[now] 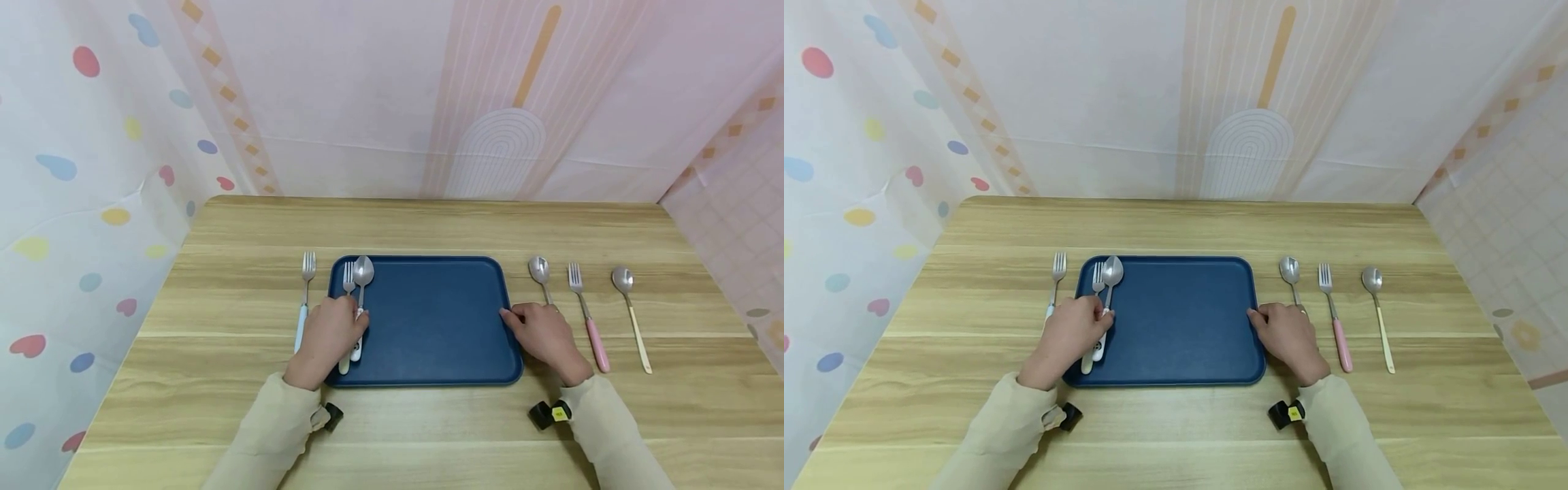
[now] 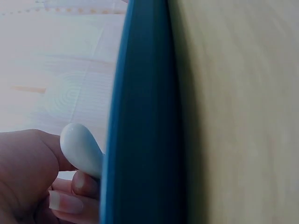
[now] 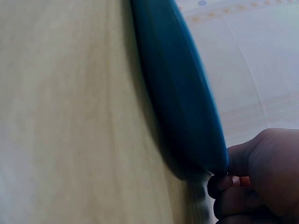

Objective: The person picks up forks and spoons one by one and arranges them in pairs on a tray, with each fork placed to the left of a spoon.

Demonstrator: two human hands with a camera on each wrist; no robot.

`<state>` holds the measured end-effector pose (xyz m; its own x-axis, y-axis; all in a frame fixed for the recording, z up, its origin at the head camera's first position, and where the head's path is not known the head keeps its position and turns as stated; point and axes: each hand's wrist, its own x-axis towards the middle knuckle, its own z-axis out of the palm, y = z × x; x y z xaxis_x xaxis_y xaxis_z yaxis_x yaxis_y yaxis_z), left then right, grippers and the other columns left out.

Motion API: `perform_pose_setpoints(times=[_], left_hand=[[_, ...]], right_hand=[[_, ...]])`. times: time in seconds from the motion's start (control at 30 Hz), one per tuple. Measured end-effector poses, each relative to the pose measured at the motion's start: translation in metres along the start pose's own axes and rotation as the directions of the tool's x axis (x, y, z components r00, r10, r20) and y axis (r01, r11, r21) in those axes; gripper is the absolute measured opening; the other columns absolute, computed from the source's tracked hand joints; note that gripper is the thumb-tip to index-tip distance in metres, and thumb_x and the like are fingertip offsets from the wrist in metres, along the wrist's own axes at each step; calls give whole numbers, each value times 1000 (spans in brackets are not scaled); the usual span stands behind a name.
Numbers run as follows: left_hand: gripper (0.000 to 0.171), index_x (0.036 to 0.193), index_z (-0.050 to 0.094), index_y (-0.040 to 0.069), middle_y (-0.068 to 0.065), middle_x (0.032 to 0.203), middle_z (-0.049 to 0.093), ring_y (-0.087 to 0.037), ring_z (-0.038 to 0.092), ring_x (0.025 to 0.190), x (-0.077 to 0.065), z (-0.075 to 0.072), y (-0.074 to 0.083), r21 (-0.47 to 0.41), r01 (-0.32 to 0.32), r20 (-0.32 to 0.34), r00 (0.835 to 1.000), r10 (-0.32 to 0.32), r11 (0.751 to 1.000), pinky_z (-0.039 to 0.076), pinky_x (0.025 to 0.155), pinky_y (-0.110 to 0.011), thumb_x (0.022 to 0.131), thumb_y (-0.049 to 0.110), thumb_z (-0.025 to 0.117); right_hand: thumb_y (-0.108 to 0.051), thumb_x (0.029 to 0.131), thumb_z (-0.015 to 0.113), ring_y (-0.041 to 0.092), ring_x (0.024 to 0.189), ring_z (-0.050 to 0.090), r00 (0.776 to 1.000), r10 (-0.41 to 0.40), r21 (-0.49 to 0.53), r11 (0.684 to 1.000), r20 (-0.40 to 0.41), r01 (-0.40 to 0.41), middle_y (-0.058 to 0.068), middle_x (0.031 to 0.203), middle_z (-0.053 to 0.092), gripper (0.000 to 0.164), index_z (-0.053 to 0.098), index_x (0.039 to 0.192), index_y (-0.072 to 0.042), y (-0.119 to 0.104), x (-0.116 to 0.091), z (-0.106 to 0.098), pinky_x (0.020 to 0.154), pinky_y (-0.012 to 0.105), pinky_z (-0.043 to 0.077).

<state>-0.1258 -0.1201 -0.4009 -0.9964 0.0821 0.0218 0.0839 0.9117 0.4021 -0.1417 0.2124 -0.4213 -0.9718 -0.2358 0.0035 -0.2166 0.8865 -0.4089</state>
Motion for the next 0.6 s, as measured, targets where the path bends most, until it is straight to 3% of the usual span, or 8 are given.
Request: perform_pose_setpoints(times=[0.6], left_hand=[[33, 57, 50, 12, -3, 47, 45, -17, 43, 40, 2, 2, 7, 45, 17, 28, 999, -18, 999, 34, 35, -29, 87, 24, 56]], right_hand=[[-29, 94, 50, 15, 42, 37, 1000, 8, 14, 1000, 5, -8, -2, 47, 37, 43, 42, 54, -15, 1, 0, -1, 41, 28, 28]])
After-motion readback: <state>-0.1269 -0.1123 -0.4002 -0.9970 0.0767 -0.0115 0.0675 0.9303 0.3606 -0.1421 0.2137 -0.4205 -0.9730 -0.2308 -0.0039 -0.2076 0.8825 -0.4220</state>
